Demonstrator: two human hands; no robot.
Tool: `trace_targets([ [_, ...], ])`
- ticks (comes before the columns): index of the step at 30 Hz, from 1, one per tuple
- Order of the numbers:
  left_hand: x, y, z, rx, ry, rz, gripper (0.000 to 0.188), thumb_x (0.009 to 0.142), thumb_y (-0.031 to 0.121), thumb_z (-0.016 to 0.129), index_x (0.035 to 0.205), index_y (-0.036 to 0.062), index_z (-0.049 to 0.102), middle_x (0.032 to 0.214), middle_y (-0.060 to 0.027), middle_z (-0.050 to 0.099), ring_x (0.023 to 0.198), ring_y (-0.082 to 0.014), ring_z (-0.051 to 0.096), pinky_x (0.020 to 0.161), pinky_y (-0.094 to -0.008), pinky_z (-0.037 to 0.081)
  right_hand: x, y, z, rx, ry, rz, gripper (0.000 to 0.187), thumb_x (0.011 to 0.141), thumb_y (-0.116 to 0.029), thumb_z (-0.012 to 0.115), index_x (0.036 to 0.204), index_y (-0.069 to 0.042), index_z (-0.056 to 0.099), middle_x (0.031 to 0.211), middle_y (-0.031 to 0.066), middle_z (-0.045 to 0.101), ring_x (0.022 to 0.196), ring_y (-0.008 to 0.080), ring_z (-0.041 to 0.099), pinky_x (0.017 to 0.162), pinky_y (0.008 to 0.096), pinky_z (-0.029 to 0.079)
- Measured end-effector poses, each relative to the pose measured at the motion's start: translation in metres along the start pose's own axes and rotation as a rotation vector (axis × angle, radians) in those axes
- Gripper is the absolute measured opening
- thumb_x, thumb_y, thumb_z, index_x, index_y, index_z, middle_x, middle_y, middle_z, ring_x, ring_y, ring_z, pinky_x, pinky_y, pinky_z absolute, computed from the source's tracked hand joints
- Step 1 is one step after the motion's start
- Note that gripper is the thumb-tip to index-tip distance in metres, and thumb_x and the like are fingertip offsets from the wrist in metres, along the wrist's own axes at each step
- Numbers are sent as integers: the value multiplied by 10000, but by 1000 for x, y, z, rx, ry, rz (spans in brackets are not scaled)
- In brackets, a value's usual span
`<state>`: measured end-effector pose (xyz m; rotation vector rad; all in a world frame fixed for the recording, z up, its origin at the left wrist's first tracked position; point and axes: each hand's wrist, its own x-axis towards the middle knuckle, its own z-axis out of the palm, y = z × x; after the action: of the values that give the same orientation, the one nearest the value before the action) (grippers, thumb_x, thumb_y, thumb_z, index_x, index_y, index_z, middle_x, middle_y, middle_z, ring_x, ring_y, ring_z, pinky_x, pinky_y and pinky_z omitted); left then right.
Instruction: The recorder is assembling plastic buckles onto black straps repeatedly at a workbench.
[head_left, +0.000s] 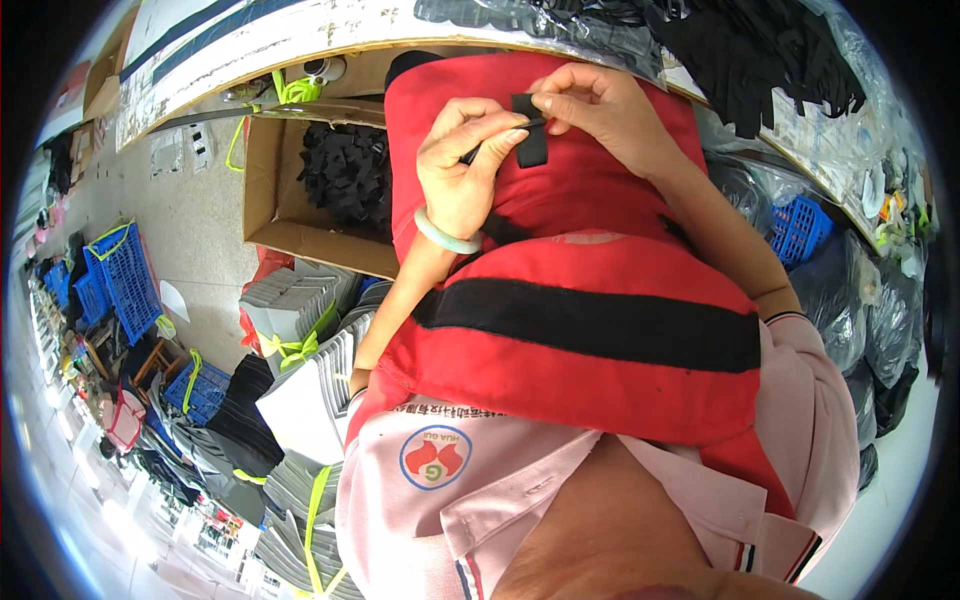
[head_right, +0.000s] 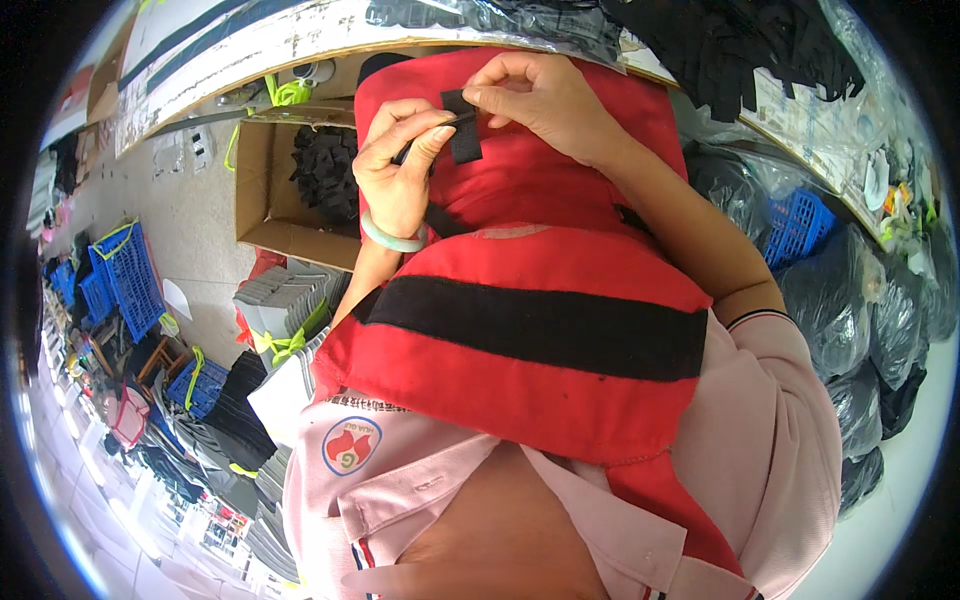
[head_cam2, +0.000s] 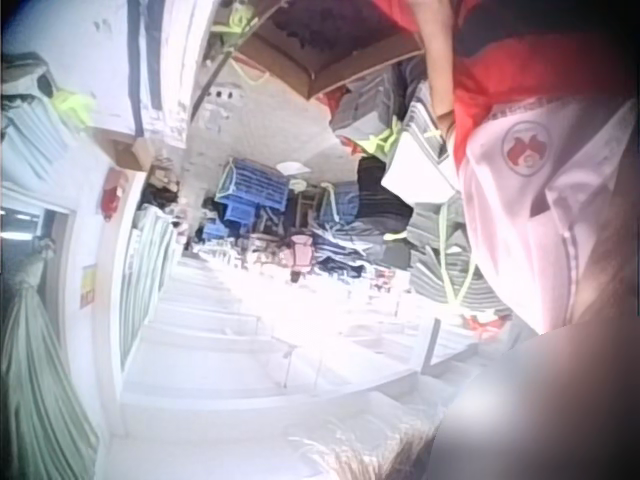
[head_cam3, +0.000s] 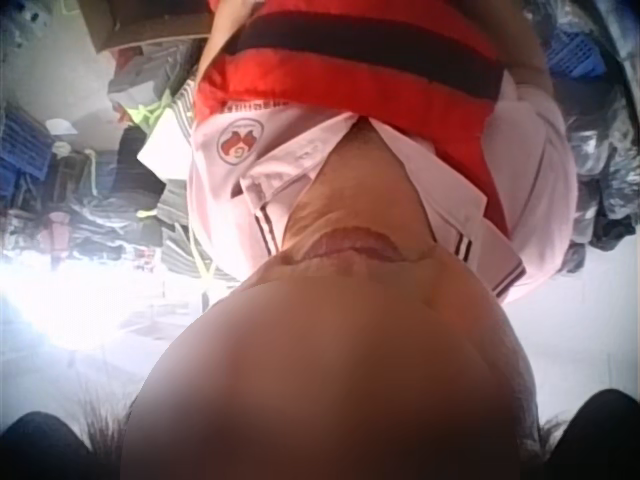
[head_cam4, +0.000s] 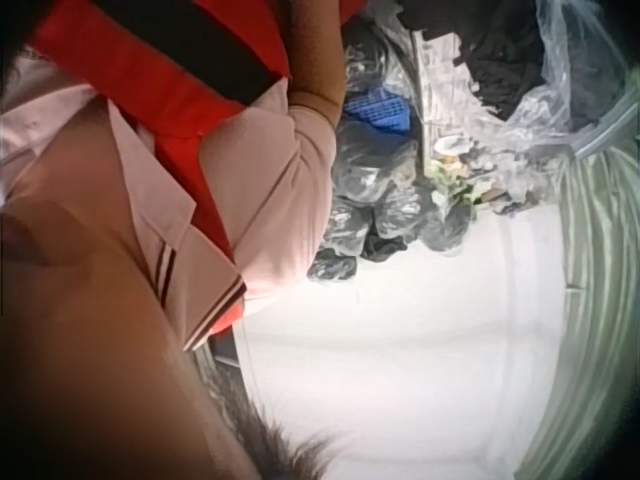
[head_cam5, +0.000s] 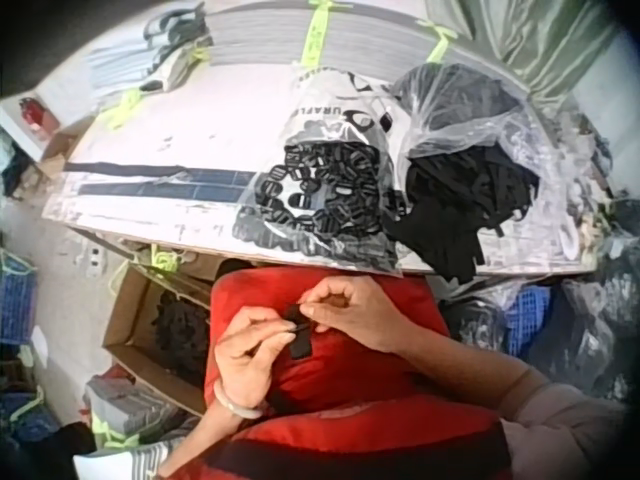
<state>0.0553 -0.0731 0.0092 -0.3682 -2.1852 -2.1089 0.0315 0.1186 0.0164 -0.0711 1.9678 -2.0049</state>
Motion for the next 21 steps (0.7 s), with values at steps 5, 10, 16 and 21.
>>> trace_targets([
  [5,-4,8,-6,-8,0,-8,142,754,-45,714,887,4,715,881,-65,622,799,-157,593,714,-257,481,2,3,6,143,-30,-47,142,882,-122,653,935,-17,574,828,48,641,733,90,612,661,221,509],
  [10,-9,42,-63,255,-307,-197,125,775,-52,688,895,-18,701,861,-77,640,814,-160,603,726,-260,482,4,22,27,198,-207,85,182,904,-67,602,1063,-4,543,911,86,645,801,123,633,722,256,524],
  [16,-65,-5,-197,-130,399,-595,302,909,144,618,1183,17,603,1041,-76,635,773,-173,572,722,-286,492,-5,-18,-20,-481,259,-278,100,878,-98,635,956,-49,673,877,29,655,764,82,599,704,232,481],
  [21,-68,-42,-159,-815,273,-549,413,902,-2,546,1306,21,463,1251,-175,548,1055,-279,598,882,-357,520,3,-2,-117,-1272,519,-291,301,815,-173,629,1113,-139,652,1089,83,636,1040,276,569,902,377,468],
])
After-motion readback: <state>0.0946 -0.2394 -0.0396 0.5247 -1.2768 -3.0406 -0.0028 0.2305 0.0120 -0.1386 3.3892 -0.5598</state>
